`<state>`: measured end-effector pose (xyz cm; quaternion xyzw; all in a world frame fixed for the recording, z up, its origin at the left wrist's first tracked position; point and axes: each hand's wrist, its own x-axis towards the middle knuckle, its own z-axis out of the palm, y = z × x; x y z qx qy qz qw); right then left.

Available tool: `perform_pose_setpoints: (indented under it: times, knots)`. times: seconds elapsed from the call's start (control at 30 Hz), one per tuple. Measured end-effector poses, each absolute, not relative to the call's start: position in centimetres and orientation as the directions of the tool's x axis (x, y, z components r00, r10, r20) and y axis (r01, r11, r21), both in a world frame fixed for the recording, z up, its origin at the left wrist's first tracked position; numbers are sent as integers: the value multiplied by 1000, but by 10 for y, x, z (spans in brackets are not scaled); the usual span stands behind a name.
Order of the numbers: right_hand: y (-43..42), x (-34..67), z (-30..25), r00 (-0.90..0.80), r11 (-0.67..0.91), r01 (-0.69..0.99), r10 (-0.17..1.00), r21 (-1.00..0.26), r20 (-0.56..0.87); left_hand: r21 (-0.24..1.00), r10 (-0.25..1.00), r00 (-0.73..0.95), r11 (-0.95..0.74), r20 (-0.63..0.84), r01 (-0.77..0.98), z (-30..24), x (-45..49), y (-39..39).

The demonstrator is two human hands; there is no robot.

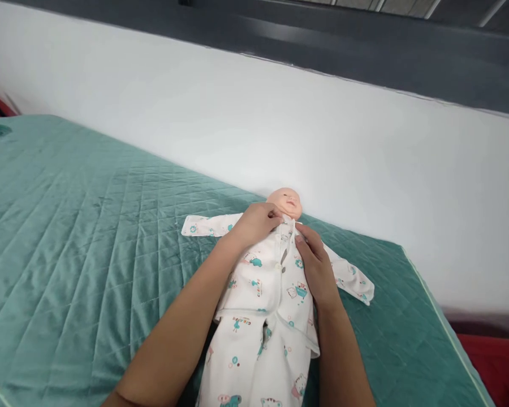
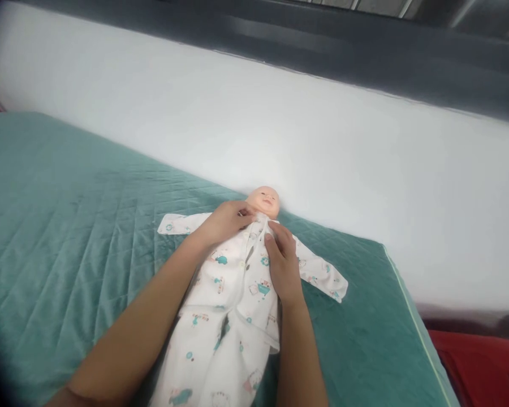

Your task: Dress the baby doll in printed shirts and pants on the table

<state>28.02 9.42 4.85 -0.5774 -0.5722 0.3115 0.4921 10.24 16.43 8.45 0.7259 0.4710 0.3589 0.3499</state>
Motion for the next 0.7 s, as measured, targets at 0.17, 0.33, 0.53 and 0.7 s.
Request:
perform_pose_setpoints:
  times: [0.17, 0.33, 0.53, 0.7]
  knots:
    - [110, 278, 55, 149, 130, 447, 965, -885, 217, 897, 934, 279, -309, 224, 315, 81, 102, 168]
    - [115, 274, 54, 193, 136, 437, 951, -889, 241, 959, 960, 82, -274, 267, 78, 74, 117, 170]
    - [114, 277, 51, 156, 204, 361, 949, -910, 275, 929, 942, 121, -331, 314, 165, 74, 123, 166]
    - [114, 276, 54, 132, 264, 334, 938, -905, 322, 919, 939, 192, -326, 287, 221, 77, 121, 163]
